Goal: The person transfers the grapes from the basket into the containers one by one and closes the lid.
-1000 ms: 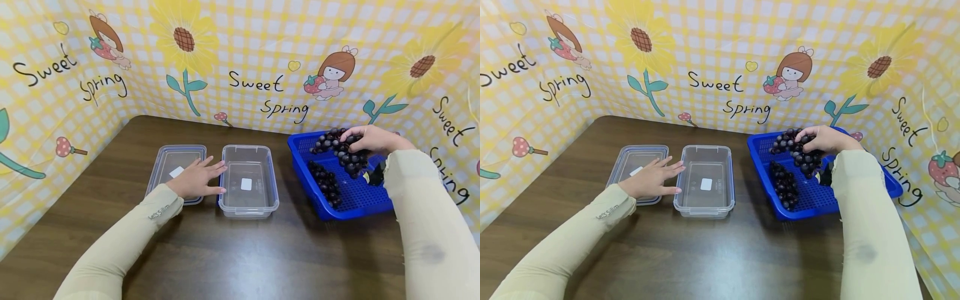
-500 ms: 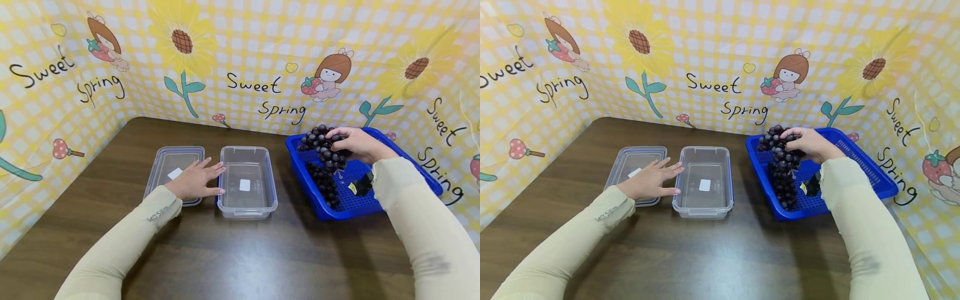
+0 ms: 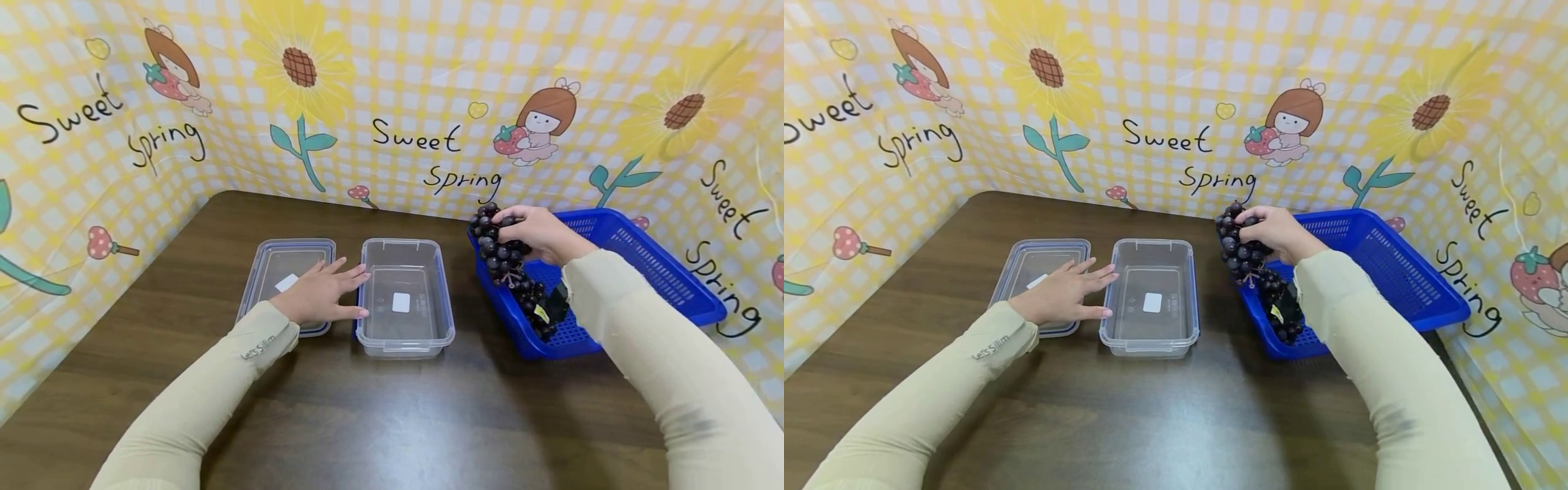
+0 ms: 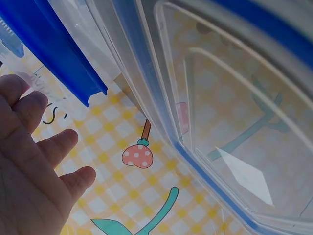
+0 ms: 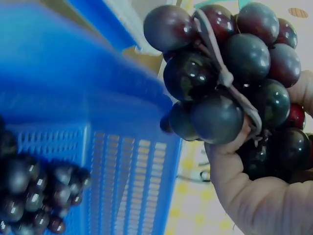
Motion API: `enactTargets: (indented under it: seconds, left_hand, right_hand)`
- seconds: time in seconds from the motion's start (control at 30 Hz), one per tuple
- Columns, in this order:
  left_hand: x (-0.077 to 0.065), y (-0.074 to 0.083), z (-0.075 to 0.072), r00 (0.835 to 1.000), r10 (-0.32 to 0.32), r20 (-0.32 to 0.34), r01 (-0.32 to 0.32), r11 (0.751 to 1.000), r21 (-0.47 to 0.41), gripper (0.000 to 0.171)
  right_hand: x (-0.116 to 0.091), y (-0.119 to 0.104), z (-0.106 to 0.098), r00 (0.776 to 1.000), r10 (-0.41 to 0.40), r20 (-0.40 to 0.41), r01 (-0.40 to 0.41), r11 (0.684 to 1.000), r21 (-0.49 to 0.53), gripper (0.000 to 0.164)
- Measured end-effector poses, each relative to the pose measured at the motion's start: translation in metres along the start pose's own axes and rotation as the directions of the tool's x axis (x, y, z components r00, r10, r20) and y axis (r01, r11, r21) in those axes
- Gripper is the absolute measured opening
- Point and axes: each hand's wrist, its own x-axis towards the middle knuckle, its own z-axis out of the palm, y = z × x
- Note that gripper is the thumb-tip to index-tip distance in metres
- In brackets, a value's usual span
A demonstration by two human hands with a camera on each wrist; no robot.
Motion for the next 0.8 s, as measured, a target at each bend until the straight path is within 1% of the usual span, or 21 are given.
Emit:
enactTargets:
  seconds: [0.27,0.57,0.67,0.8]
  left_hand:
    - [-0.001,0.000,0.001,1.000,-0.003,-0.005,0.003,1.000,-0.014,0.077]
    - [0.001,-0.001,0.002,1.000,0.011,-0.008,-0.011,1.000,-0.013,0.077]
    - [0.002,-0.001,0.003,1.000,0.015,-0.009,-0.015,1.000,-0.010,0.077]
    - [0.001,-0.001,0.003,1.000,0.010,-0.006,-0.010,1.000,-0.017,0.077]
  right_hand:
    - [0.008,-0.018,0.030,0.999,-0.040,0.025,0.040,0.999,0.000,0.039]
    - [0.017,-0.031,0.075,0.996,-0.073,0.050,0.070,0.996,0.058,0.037]
    - [0.018,-0.033,0.089,0.996,-0.088,0.034,0.086,0.994,0.066,0.038]
    - [0.020,-0.027,0.108,0.988,-0.153,0.007,0.153,0.987,0.052,0.037]
